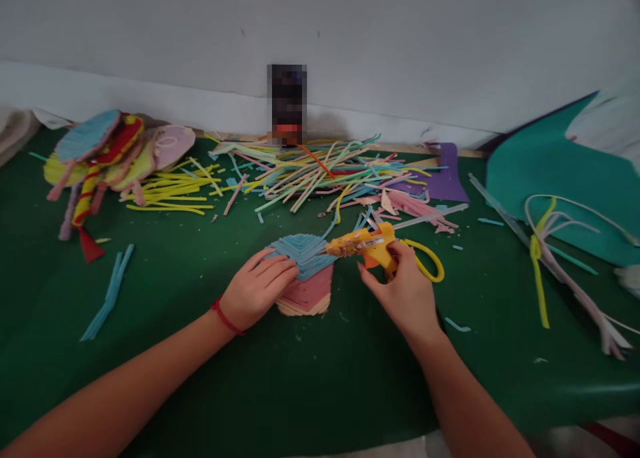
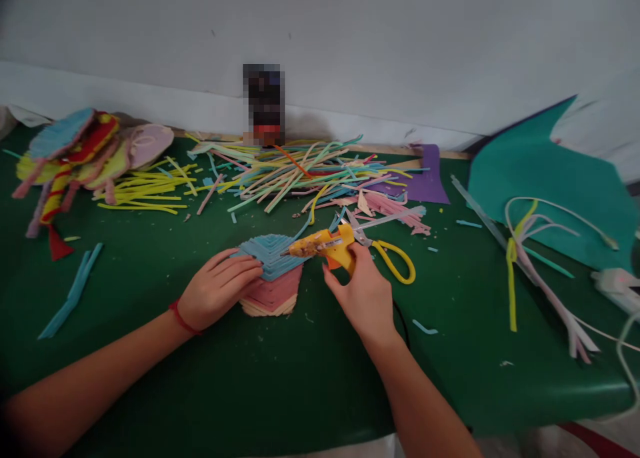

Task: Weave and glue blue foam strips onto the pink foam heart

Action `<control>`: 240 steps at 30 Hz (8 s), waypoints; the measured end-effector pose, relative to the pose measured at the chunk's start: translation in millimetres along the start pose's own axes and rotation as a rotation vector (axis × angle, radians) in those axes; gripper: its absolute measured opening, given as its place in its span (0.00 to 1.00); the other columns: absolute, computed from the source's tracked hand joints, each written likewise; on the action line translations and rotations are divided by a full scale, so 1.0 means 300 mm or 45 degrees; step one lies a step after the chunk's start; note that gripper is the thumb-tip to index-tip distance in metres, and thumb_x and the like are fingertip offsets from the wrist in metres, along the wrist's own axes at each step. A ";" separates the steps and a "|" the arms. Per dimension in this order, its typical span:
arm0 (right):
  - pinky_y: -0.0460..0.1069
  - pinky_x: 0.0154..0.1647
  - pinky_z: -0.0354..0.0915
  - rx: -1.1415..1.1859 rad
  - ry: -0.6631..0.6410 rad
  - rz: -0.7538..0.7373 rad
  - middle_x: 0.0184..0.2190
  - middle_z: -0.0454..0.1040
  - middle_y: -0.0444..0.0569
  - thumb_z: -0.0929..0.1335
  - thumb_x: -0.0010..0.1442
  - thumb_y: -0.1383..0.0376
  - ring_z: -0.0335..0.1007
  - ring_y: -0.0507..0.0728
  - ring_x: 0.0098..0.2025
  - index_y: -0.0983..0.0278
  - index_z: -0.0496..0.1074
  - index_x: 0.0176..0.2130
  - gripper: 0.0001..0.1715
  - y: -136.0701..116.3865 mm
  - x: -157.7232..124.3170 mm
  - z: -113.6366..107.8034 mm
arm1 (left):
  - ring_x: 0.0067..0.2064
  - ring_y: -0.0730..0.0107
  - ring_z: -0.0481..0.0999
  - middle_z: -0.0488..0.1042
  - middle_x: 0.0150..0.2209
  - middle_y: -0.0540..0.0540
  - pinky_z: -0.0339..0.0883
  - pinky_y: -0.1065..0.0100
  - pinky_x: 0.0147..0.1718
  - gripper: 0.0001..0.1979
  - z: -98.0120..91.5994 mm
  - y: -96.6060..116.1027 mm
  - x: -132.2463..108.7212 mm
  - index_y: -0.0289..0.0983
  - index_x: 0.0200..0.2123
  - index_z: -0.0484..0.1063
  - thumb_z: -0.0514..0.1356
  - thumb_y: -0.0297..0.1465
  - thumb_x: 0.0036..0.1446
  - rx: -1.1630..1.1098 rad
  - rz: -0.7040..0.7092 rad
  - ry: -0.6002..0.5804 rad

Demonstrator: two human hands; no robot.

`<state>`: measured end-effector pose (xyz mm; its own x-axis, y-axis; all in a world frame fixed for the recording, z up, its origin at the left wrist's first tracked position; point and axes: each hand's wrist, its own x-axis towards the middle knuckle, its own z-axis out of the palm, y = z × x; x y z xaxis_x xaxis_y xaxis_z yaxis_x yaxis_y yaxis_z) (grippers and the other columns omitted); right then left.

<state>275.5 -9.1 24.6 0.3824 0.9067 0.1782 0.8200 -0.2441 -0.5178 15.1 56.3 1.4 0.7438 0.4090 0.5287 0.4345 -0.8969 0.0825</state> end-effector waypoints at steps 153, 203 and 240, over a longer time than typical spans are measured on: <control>0.50 0.30 0.65 -0.098 -0.195 -0.212 0.37 0.74 0.54 0.64 0.56 0.57 0.73 0.60 0.33 0.61 0.62 0.41 0.14 0.045 -0.018 -0.034 | 0.44 0.65 0.74 0.77 0.38 0.46 0.68 0.61 0.48 0.11 0.040 -0.066 0.033 0.37 0.38 0.72 0.49 0.31 0.65 -0.460 -0.524 -0.218; 0.51 0.29 0.68 0.085 -0.029 -0.015 0.39 0.75 0.56 0.69 0.50 0.51 0.73 0.59 0.32 0.62 0.64 0.43 0.25 0.012 -0.027 -0.058 | 0.41 0.67 0.78 0.79 0.37 0.47 0.69 0.60 0.44 0.02 0.033 -0.065 0.041 0.41 0.38 0.60 0.49 0.30 0.63 -0.777 -0.744 -0.180; 0.52 0.31 0.68 0.135 -0.150 -0.091 0.39 0.74 0.55 0.66 0.53 0.51 0.73 0.60 0.31 0.63 0.64 0.46 0.25 -0.136 -0.090 0.035 | 0.49 0.66 0.74 0.75 0.48 0.43 0.65 0.58 0.52 0.06 0.075 -0.169 0.022 0.37 0.39 0.68 0.56 0.27 0.56 -0.819 -1.192 0.435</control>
<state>227.2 -20.0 32.2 0.2671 0.9559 0.1219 0.7916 -0.1455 -0.5935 9.6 108.3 -18.3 0.0558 0.9723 0.2270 0.3295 -0.2325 0.9151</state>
